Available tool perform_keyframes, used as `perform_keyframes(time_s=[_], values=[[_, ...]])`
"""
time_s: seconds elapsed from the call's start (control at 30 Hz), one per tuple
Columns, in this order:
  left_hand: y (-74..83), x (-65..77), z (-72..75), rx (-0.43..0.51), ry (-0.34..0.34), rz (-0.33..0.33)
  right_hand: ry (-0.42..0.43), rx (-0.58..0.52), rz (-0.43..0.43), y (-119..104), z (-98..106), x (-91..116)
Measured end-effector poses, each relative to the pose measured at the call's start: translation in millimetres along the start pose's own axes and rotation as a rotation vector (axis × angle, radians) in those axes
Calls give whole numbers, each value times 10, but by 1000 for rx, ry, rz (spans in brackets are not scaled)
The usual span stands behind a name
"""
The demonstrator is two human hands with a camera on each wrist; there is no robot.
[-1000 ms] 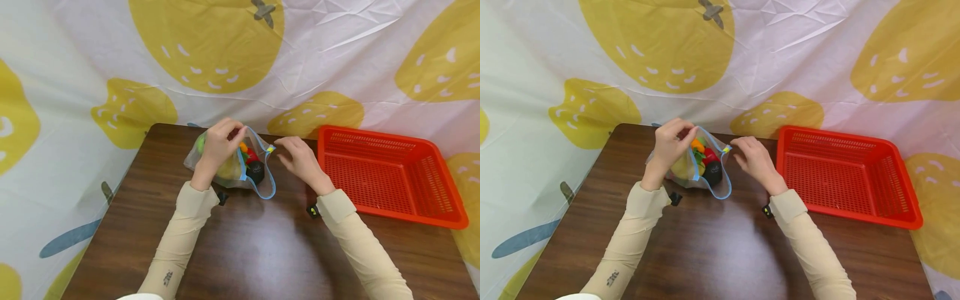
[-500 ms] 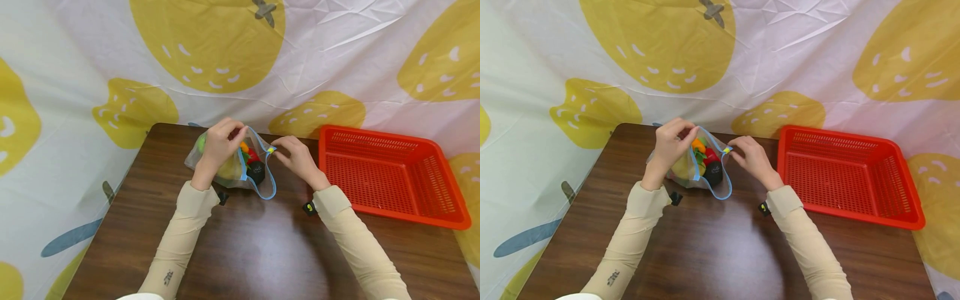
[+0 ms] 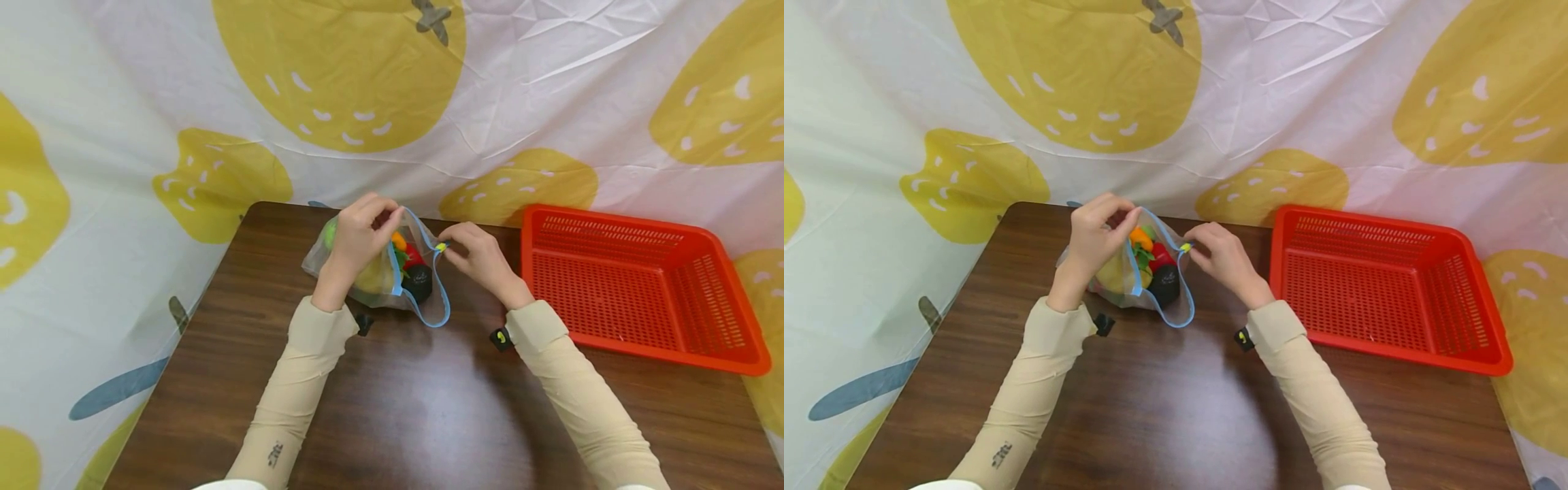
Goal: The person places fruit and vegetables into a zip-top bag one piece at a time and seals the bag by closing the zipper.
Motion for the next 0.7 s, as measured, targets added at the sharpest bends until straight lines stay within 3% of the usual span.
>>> perform_keyframes(time_s=[0.43, 0.7], values=[[-37, 3, 41, 24, 46, 10, 3, -10, 66, -38, 94, -17], [-55, -48, 184, -1, 67, 50, 82, -28, 54, -229, 168, -131]])
Point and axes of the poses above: each hand's wrist, its own x-axis away from the middle knuckle, its own z-axis out of the back of the hand, y = z × x, the point moved 2 cm from there along -x, towards the middle knuckle, and after that the axes turned 12 degrees about -x, right-handed, at the moved point
